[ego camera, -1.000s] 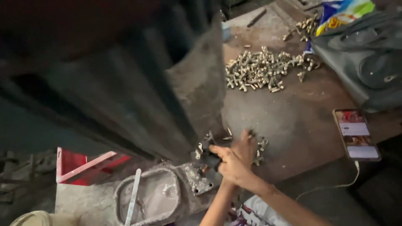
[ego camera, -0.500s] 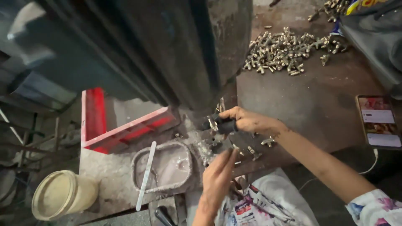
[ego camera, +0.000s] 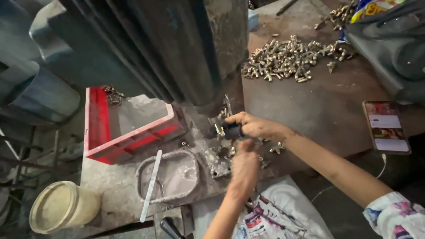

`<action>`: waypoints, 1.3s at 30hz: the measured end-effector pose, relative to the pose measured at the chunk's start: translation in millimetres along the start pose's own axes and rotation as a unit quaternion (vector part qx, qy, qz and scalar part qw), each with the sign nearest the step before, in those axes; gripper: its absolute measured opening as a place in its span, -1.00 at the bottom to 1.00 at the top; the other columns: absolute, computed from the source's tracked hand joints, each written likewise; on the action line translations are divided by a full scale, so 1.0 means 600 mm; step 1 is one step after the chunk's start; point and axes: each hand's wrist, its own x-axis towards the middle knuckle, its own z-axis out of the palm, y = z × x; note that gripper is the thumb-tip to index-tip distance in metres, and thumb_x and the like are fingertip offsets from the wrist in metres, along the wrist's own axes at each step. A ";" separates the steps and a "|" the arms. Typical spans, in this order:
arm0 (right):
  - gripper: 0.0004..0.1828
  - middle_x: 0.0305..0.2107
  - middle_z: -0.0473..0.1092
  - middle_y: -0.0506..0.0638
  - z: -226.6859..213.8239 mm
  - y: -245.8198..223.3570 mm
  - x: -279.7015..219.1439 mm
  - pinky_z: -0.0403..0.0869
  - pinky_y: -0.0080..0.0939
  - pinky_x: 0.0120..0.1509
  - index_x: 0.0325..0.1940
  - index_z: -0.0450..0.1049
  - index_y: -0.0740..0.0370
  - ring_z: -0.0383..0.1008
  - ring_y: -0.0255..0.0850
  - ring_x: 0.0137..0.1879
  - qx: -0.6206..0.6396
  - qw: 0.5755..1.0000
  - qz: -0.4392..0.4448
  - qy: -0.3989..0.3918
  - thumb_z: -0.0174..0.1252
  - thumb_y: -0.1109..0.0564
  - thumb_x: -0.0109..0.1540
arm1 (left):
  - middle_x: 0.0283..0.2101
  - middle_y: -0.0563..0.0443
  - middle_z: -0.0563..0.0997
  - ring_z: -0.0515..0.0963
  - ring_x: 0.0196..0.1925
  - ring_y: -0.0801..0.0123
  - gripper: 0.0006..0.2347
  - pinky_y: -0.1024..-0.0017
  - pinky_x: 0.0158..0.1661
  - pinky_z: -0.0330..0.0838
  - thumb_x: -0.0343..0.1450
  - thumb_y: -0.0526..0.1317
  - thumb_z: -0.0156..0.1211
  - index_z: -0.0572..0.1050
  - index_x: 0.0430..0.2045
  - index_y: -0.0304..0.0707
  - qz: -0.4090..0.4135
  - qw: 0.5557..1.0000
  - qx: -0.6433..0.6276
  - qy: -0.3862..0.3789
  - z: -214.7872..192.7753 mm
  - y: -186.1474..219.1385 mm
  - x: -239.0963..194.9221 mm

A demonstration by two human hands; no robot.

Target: The person taps threads into small brass fittings one at a time using a bench drill press, holding each fitting under the rotating tap, then dips the tapped fitting in a water tray and drops it into a red plastic crate. They repeatedly pick new fittings from a pile on the workbench and continue the same cycle.

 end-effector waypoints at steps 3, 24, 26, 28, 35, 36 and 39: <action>-0.64 -0.10 0.56 0.04 0.032 -0.068 -0.011 0.52 -0.23 0.15 0.15 0.52 0.42 0.54 -0.27 0.01 0.009 0.997 -0.014 -0.072 0.11 0.29 0.27 | -0.12 -0.24 0.62 0.62 -0.04 -0.04 -0.73 0.18 -0.36 0.54 0.27 -0.37 0.11 0.56 -0.16 -0.24 0.404 0.846 0.341 0.068 0.124 -0.129 0.129; -0.46 -0.12 0.54 0.04 0.032 -0.006 -0.045 0.51 -0.11 0.09 0.31 0.40 0.28 0.54 -0.17 -0.04 0.012 0.983 0.120 0.140 0.06 0.33 0.21 | -0.26 -0.20 0.58 0.59 -0.25 -0.09 -0.81 0.13 -0.27 0.46 0.40 -0.26 0.36 0.52 -0.23 -0.37 0.277 0.954 0.110 0.040 -0.033 -0.059 -0.073; -0.44 0.03 0.44 0.00 0.079 0.038 -0.077 0.40 -0.22 0.23 0.36 0.29 0.29 0.44 -0.24 0.12 -0.001 0.986 -0.019 0.167 -0.01 0.33 0.24 | -0.29 -0.15 0.62 0.64 -0.26 0.04 -0.82 0.24 -0.25 0.52 0.30 -0.38 0.29 0.58 -0.25 -0.33 0.280 0.955 0.042 0.090 -0.078 -0.129 -0.080; -0.42 0.18 0.34 -0.05 0.100 0.088 -0.097 0.30 -0.33 0.36 0.41 0.18 0.29 0.35 -0.32 0.27 -0.007 0.971 -0.150 0.186 -0.08 0.31 0.26 | -0.31 -0.11 0.66 0.69 -0.27 0.18 -0.72 0.35 -0.23 0.58 0.20 -0.50 0.21 0.65 -0.26 -0.28 0.273 0.952 -0.028 0.137 -0.149 -0.152 -0.096; -0.68 -0.13 0.40 -0.05 0.138 0.097 -0.085 0.25 -0.38 -0.25 0.16 0.46 0.26 0.29 -0.40 -0.23 0.119 0.936 -0.010 0.330 -0.06 0.33 0.35 | -0.17 -0.16 0.64 0.64 -0.18 -0.03 -0.81 0.17 -0.17 0.51 0.29 -0.41 0.22 0.63 -0.26 -0.32 0.200 0.922 0.184 0.275 -0.283 -0.163 -0.041; -0.64 -0.10 0.42 -0.09 0.135 0.090 -0.088 0.27 -0.40 -0.24 0.14 0.46 0.23 0.32 -0.43 -0.22 0.101 0.930 0.019 0.353 -0.10 0.33 0.31 | -0.16 -0.17 0.63 0.62 -0.17 -0.08 -0.77 0.11 -0.17 0.49 0.24 -0.41 0.19 0.63 -0.26 -0.31 0.180 0.925 0.225 0.249 -0.279 -0.175 -0.030; -0.69 -0.11 0.49 -0.01 0.182 -0.024 -0.069 0.52 -0.25 0.03 0.04 0.45 0.31 0.53 -0.26 -0.12 0.166 0.951 -0.108 0.236 -0.13 0.33 0.29 | -0.21 -0.22 0.59 0.60 -0.19 -0.12 -0.87 0.05 -0.18 0.47 0.30 -0.40 0.20 0.62 -0.35 -0.33 0.154 0.922 0.277 0.222 -0.260 -0.180 -0.008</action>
